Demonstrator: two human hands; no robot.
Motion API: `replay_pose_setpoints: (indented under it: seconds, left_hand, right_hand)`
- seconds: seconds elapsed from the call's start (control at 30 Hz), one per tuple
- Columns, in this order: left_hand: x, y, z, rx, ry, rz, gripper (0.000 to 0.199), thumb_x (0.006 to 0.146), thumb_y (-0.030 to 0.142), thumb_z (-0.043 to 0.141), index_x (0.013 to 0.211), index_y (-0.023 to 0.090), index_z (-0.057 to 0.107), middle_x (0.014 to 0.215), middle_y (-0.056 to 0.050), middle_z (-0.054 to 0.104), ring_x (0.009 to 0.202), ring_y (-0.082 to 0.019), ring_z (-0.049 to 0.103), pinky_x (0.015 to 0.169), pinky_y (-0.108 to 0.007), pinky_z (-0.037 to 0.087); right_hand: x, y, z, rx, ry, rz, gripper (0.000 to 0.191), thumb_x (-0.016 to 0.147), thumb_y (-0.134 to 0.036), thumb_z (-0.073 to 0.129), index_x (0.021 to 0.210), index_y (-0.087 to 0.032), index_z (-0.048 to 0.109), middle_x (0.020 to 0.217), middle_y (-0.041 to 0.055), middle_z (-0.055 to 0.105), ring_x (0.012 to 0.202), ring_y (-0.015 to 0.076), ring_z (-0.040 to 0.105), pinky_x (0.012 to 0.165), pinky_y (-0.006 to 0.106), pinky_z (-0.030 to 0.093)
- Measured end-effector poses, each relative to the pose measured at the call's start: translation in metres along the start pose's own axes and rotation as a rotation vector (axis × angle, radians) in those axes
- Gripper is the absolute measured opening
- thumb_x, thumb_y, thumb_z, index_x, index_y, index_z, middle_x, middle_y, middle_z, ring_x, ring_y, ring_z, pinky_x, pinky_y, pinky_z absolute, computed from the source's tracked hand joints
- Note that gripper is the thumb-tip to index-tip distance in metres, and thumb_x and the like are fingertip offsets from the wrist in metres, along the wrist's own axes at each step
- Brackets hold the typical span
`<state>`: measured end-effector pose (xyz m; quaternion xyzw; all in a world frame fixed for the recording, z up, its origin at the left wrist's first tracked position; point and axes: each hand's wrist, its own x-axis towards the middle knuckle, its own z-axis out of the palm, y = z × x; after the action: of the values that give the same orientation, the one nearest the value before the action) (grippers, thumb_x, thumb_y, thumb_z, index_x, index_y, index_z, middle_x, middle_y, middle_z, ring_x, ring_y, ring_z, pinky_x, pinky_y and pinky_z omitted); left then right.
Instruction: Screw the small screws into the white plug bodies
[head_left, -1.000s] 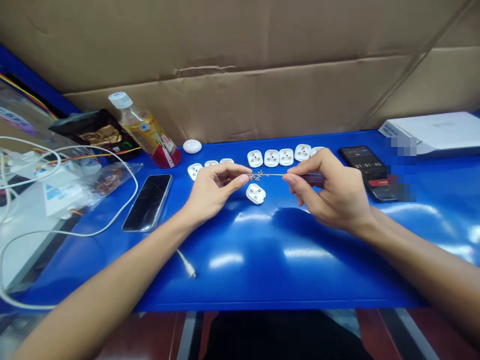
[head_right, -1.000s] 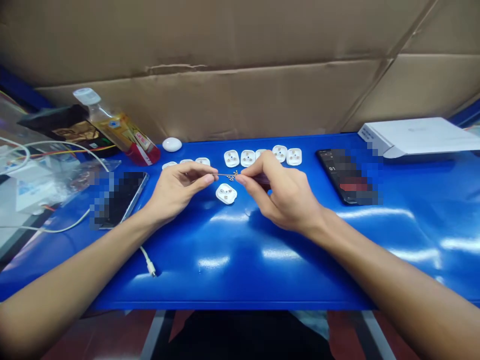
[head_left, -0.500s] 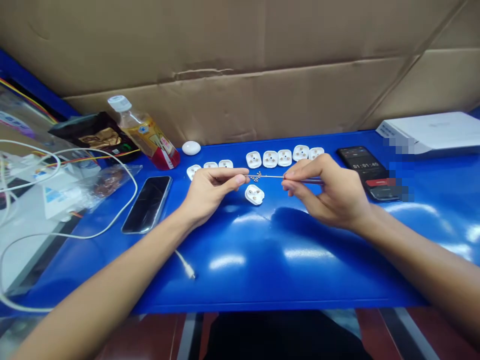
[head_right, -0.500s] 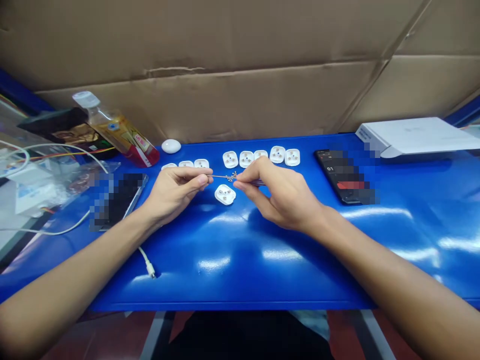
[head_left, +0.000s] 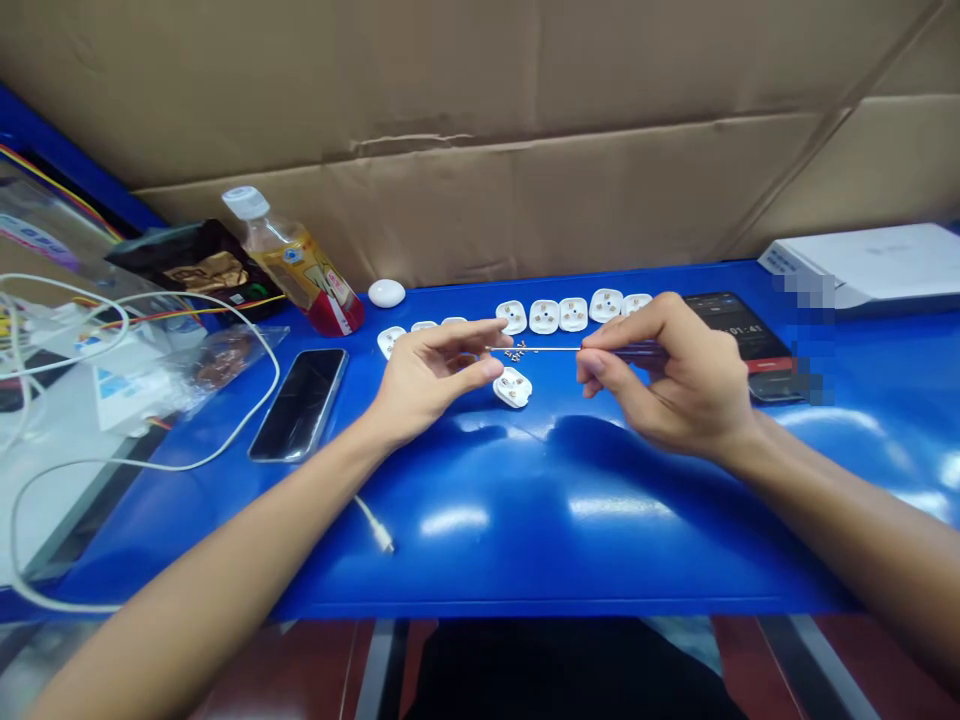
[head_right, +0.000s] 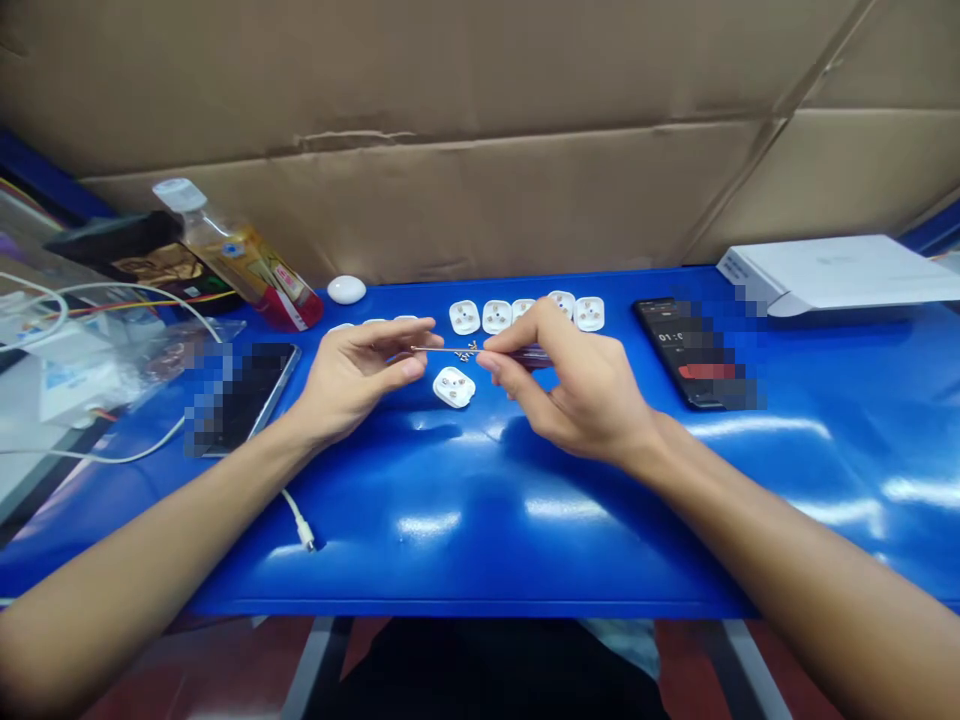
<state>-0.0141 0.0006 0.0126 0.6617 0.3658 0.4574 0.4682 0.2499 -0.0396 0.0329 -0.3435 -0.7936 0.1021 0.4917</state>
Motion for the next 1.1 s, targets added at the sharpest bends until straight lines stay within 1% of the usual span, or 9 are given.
replay_pose_setpoints:
  seconds: [0.07,0.13,0.23,0.33,0.47,0.63,0.73,0.97,1.1]
  left_hand:
    - [0.001,-0.001,-0.003,0.077,-0.056,0.022,0.066,0.076,0.043,0.098,0.135,0.022,0.079,0.125,-0.014,0.081,0.111,-0.029,0.076,0.093,-0.04,0.062]
    - [0.0,-0.001,-0.006,0.225,-0.128,0.038,0.071,0.076,0.045,0.098,0.14,0.023,0.076,0.131,-0.013,0.079,0.11,-0.028,0.073,0.093,-0.04,0.059]
    - [-0.002,-0.001,-0.007,0.45,-0.249,0.045,0.07,0.077,0.049,0.097,0.139,0.025,0.076,0.13,-0.01,0.079,0.106,-0.027,0.071,0.094,-0.04,0.056]
    - [-0.004,-0.002,-0.005,0.525,-0.312,0.056,0.068,0.079,0.049,0.095,0.139,0.024,0.075,0.129,-0.01,0.079,0.106,-0.027,0.071,0.095,-0.039,0.056]
    - [-0.005,-0.004,-0.002,0.555,-0.31,0.054,0.056,0.088,0.048,0.087,0.136,0.022,0.077,0.127,-0.01,0.08,0.108,-0.028,0.073,0.095,-0.039,0.056]
    - [-0.004,-0.005,-0.002,0.559,-0.311,0.054,0.054,0.088,0.05,0.087,0.134,0.022,0.078,0.124,-0.009,0.081,0.106,-0.028,0.074,0.094,-0.039,0.056]
    - [-0.005,-0.005,-0.002,0.556,-0.309,0.058,0.054,0.088,0.051,0.087,0.133,0.022,0.078,0.123,-0.008,0.081,0.105,-0.027,0.073,0.093,-0.038,0.056]
    - [-0.004,-0.005,-0.003,0.567,-0.323,0.054,0.055,0.089,0.053,0.086,0.134,0.023,0.078,0.122,-0.009,0.081,0.104,-0.027,0.073,0.093,-0.039,0.057]
    - [-0.004,-0.006,-0.004,0.566,-0.319,0.063,0.055,0.089,0.054,0.086,0.133,0.023,0.078,0.121,-0.008,0.081,0.104,-0.027,0.074,0.092,-0.038,0.057]
  right_hand:
    - [0.001,0.0,-0.003,-0.043,-0.003,-0.027,0.005,0.102,-0.023,0.07,0.102,-0.025,0.065,0.093,0.001,0.078,0.073,0.0171,0.076,0.066,0.032,0.064]
    - [0.003,0.001,-0.007,-0.128,0.005,-0.095,0.008,0.1,-0.022,0.07,0.099,-0.026,0.064,0.088,0.0002,0.078,0.07,0.0173,0.075,0.063,0.032,0.061]
    - [0.005,0.002,-0.014,-0.283,-0.032,-0.18,0.014,0.093,-0.018,0.074,0.092,-0.027,0.063,0.077,-0.0008,0.077,0.06,0.0176,0.069,0.053,0.032,0.053]
    - [0.004,0.006,-0.017,-0.348,-0.124,-0.204,0.017,0.086,-0.014,0.075,0.089,-0.026,0.062,0.07,-0.0024,0.074,0.053,0.016,0.064,0.05,0.03,0.047]
    - [0.003,0.008,-0.014,-0.294,-0.229,-0.212,0.013,0.089,-0.012,0.07,0.087,-0.023,0.063,0.069,-0.0037,0.073,0.054,0.0132,0.064,0.052,0.026,0.045]
    - [0.004,0.006,-0.01,-0.235,-0.3,-0.167,0.012,0.093,-0.016,0.066,0.085,-0.024,0.063,0.068,-0.0033,0.074,0.055,0.0142,0.065,0.053,0.026,0.044]
    - [0.003,0.005,-0.01,-0.237,-0.313,-0.132,0.011,0.092,-0.017,0.067,0.086,-0.027,0.065,0.069,-0.0041,0.074,0.056,0.0152,0.066,0.054,0.028,0.045]
    - [0.003,0.006,-0.009,-0.232,-0.341,-0.138,0.012,0.093,-0.018,0.065,0.086,-0.027,0.063,0.069,-0.0042,0.074,0.056,0.0157,0.067,0.054,0.028,0.046]
    - [0.005,0.005,-0.01,-0.239,-0.356,-0.133,0.008,0.095,-0.018,0.064,0.091,-0.026,0.065,0.071,-0.0035,0.075,0.056,0.0152,0.067,0.054,0.027,0.045]
